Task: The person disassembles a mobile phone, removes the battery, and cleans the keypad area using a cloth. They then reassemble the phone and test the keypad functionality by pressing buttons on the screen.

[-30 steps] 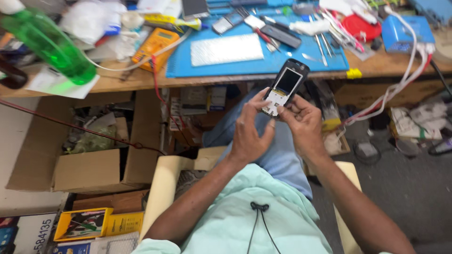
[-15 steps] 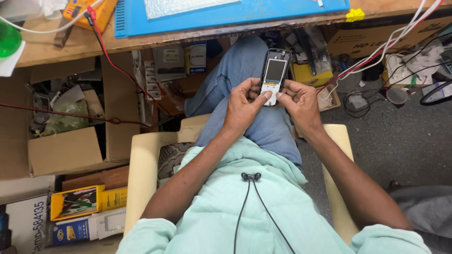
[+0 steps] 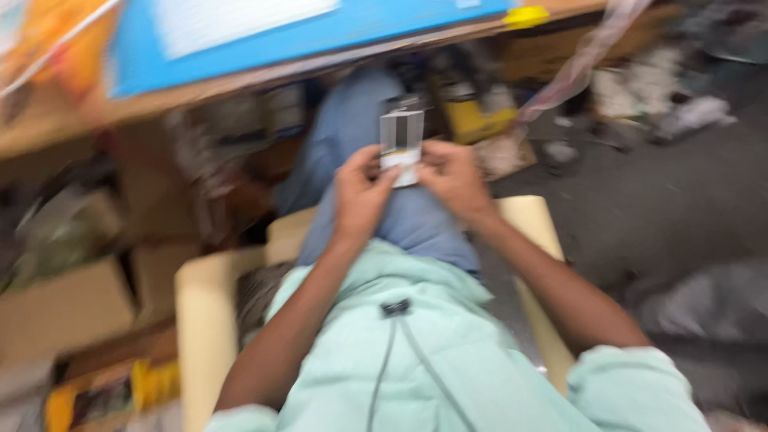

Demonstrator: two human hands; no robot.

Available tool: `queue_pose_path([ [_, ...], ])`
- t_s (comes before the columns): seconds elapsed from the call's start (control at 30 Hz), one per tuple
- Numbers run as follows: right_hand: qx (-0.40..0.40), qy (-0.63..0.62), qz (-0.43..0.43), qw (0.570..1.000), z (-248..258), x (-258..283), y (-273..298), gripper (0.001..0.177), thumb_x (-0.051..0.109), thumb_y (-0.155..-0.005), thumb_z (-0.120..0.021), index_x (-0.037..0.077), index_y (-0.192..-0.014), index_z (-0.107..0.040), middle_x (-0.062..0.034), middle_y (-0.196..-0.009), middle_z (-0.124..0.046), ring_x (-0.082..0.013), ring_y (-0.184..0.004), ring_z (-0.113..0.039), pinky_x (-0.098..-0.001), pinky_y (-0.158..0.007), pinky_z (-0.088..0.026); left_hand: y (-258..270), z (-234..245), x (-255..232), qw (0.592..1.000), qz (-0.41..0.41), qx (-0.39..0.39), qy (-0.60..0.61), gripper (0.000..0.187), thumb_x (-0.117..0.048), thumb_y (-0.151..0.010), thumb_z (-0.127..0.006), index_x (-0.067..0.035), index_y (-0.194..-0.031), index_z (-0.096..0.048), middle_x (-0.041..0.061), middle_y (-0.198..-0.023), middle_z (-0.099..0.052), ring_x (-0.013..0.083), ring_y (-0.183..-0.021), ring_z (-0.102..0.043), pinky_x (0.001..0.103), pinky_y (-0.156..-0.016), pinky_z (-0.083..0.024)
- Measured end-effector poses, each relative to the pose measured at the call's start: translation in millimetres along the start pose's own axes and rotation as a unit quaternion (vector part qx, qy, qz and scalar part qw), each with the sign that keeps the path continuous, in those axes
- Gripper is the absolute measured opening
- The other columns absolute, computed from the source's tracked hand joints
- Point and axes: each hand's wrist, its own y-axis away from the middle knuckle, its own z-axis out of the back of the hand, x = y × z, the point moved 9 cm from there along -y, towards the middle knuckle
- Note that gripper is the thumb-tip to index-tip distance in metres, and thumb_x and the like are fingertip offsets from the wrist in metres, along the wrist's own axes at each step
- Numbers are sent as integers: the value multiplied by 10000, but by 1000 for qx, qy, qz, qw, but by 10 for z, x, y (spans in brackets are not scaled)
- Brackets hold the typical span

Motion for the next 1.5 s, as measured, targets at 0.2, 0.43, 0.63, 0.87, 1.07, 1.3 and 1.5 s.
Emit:
queue_pose_path([
  [0.2, 1, -109, 35, 993, -163, -147, -39, 328, 32, -930, -637, -76, -1239, -658, -70, -1029, -754, -66, -956, -668, -267, -833, -581, 83, 96, 13, 1000, 21, 15, -10, 267, 20, -930, -738, 60, -1180, -654, 65, -1029, -707, 105, -927, -659, 239, -830, -536],
  [0.43, -3, -67, -15, 998, -106, -154, 7, 432, 72, -912, -660, -29, -1332, -682, -52, -928, -742, -66, -860, -667, -260, -798, -574, 31, 36, -42, 998, 43, 48, -7, 194, -9, -957, -742, 34, -1121, -650, 42, -981, -702, 66, -874, -645, 196, -797, -517],
  [0.63, -18, -67, 37, 997, -15, 30, -20, 361, 54, -891, -659, -42, -1238, -667, -5, -983, -734, -42, -906, -667, -241, -805, -577, 8, 24, -108, 998, 41, 49, 8, 267, 31, -937, -742, 68, -1192, -667, 60, -974, -694, 83, -866, -635, 219, -801, -531],
  [0.87, 19, -54, -5, 998, 58, 96, -44, 299, 8, -914, -599, -53, -1194, -685, -33, -1014, -750, -80, -907, -690, -250, -800, -577, -99, -67, -111, 998, -5, 33, -54, 269, -33, -867, -782, 28, -1122, -722, 66, -943, -756, 89, -799, -663, 237, -707, -542],
  [1.07, 41, -124, -26, 991, -102, -122, -63, 252, -10, -980, -624, -81, -1214, -684, -44, -995, -722, -62, -872, -650, -214, -772, -537, -42, 11, 193, 999, 24, 44, 7, 288, -96, -903, -775, 53, -1142, -715, 53, -916, -769, 49, -763, -668, 208, -695, -533],
  [1.3, 40, -104, -17, 994, -99, -76, -69, 217, -2, -982, -623, -77, -1177, -682, -41, -978, -719, -61, -868, -669, -216, -770, -566, -68, 3, 122, 999, 23, 48, 11, 274, -109, -909, -763, 52, -1126, -713, 66, -936, -783, 60, -776, -702, 216, -713, -562],
  [1.5, 45, -83, -14, 995, -113, -5, -96, 162, 13, -996, -622, -78, -1110, -691, -58, -935, -714, -64, -835, -669, -238, -748, -604, -56, 29, 96, 998, 26, 46, -24, 331, -148, -909, -756, 57, -1162, -696, 81, -917, -781, 86, -793, -724, 240, -727, -594],
])
